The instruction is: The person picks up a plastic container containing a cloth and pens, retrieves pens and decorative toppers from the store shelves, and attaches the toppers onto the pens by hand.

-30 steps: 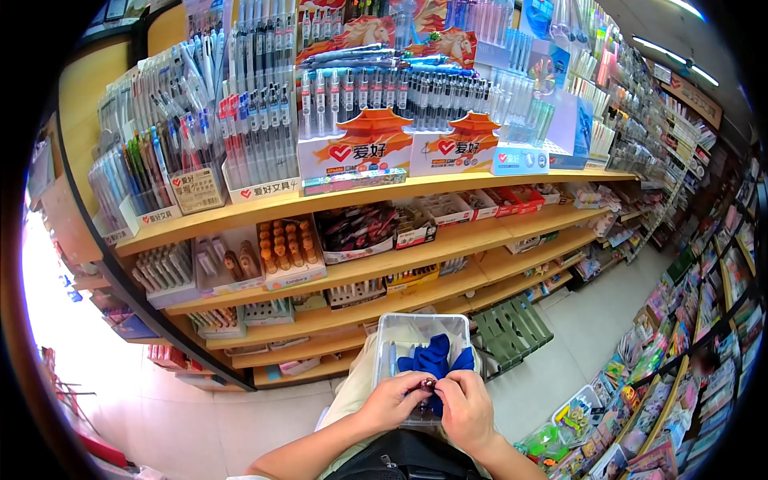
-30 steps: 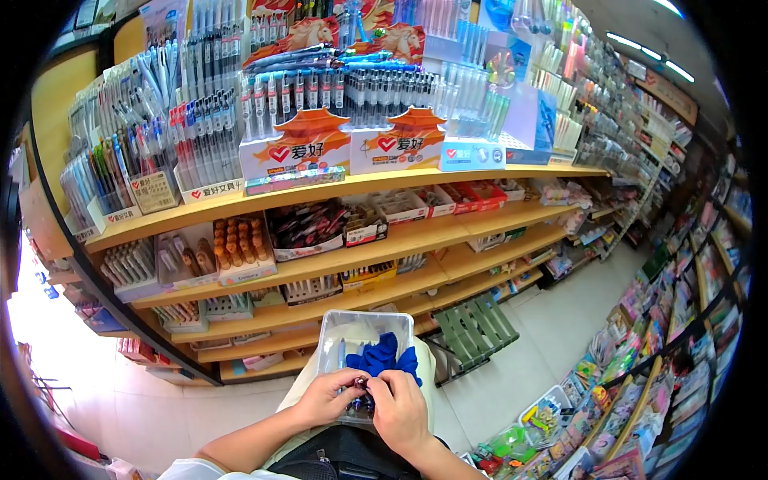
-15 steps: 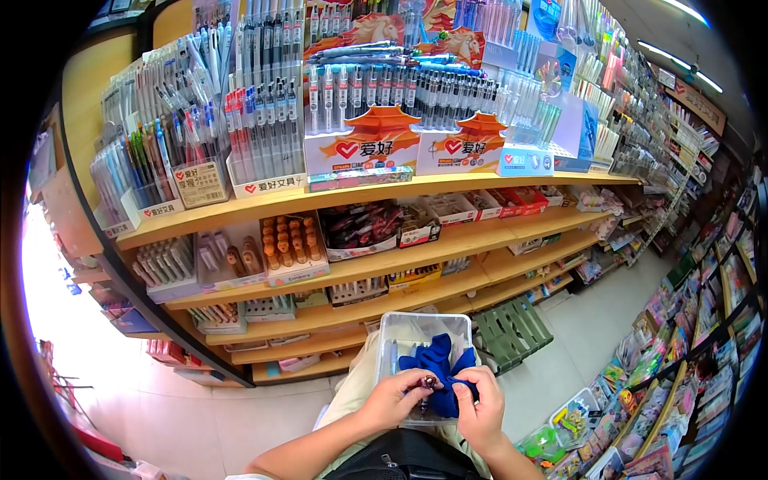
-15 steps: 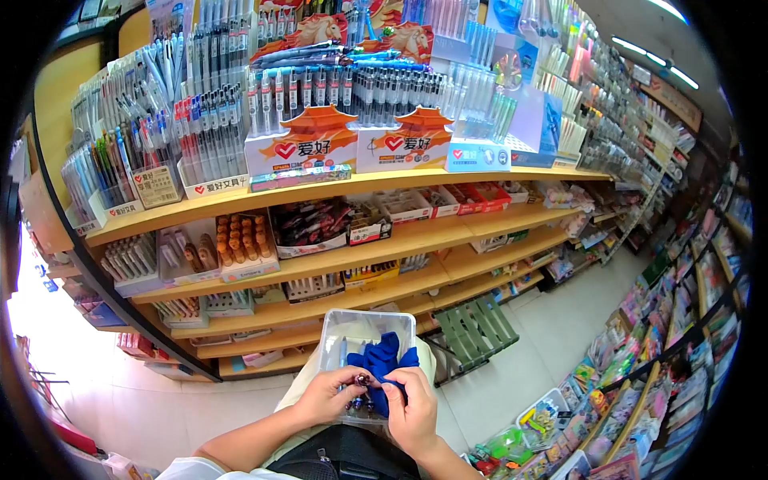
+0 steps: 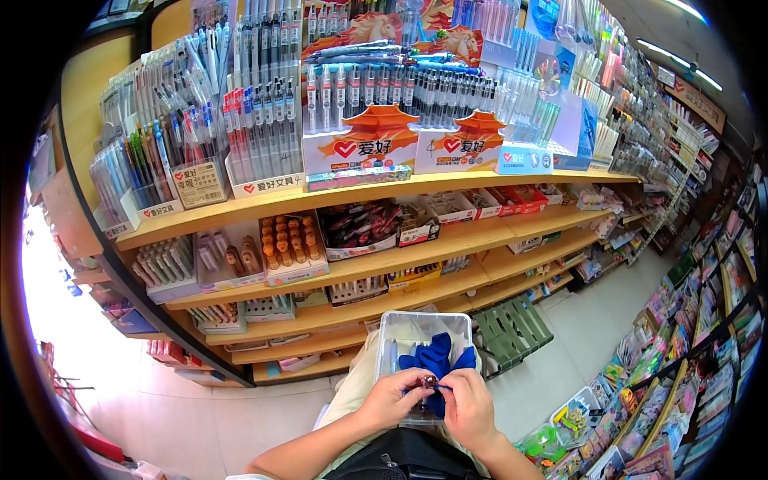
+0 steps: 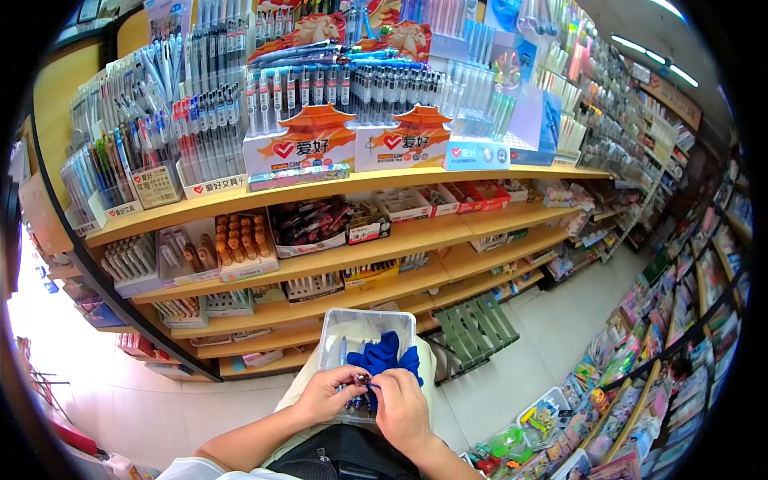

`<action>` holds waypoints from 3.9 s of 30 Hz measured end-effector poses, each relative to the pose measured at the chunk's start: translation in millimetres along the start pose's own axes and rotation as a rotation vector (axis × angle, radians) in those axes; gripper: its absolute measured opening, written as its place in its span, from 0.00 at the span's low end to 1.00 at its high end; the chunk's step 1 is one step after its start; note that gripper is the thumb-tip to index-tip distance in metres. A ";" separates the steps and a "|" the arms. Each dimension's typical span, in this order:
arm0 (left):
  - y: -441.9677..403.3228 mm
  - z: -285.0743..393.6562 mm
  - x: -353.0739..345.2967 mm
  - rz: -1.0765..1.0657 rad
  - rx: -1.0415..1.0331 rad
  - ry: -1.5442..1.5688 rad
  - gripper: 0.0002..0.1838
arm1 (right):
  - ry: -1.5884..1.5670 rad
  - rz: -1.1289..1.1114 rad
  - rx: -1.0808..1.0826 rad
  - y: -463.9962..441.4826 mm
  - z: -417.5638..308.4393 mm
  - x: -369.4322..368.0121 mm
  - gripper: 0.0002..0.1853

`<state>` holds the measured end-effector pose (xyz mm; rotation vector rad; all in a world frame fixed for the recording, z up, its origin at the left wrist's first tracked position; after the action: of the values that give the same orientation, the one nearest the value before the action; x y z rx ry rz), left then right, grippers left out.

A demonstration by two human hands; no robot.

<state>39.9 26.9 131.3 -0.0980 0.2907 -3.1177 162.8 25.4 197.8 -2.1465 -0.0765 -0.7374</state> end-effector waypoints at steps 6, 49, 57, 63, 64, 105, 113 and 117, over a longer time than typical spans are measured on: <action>-0.4 0.2 1.4 0.008 -0.014 -0.059 0.09 | 0.061 0.022 0.041 2.4 -3.1 -1.7 0.12; 1.5 -2.5 -0.6 0.031 -0.024 -0.070 0.07 | 0.011 0.007 0.039 0.3 -4.3 -2.2 0.11; 0.3 -6.3 1.6 0.013 0.098 0.139 0.07 | -0.158 0.113 -0.107 -3.9 2.0 11.4 0.07; 0.4 -12.4 0.7 0.004 0.093 0.166 0.07 | -0.125 0.070 -0.068 -0.9 3.5 7.9 0.08; 0.8 -12.5 1.2 0.004 0.093 0.131 0.07 | -0.115 0.060 -0.060 -0.6 2.3 6.4 0.08; 0.3 -11.0 2.8 0.023 0.081 0.085 0.07 | -0.159 0.016 -0.065 -1.2 0.2 4.3 0.10; -18.2 -9.7 15.0 0.077 0.233 0.476 0.07 | -0.348 0.114 -0.311 -3.2 31.3 9.1 0.05; -23.4 -5.0 9.9 0.060 0.199 0.464 0.08 | -0.472 0.042 -0.340 -1.3 39.6 -5.1 0.05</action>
<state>29.6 50.7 131.3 0.6257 -0.0186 -3.0465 177.2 56.6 177.4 -2.6036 -0.1629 -0.2133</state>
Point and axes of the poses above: each hand's wrist, its own y-axis away from the middle knuckle, its own x-axis out of the back of the hand, z = x × y, the point moved 6 cm from there along -y, towards the middle knuckle, and after that the axes turned 7 degrees about z, right-handed, at the moved point
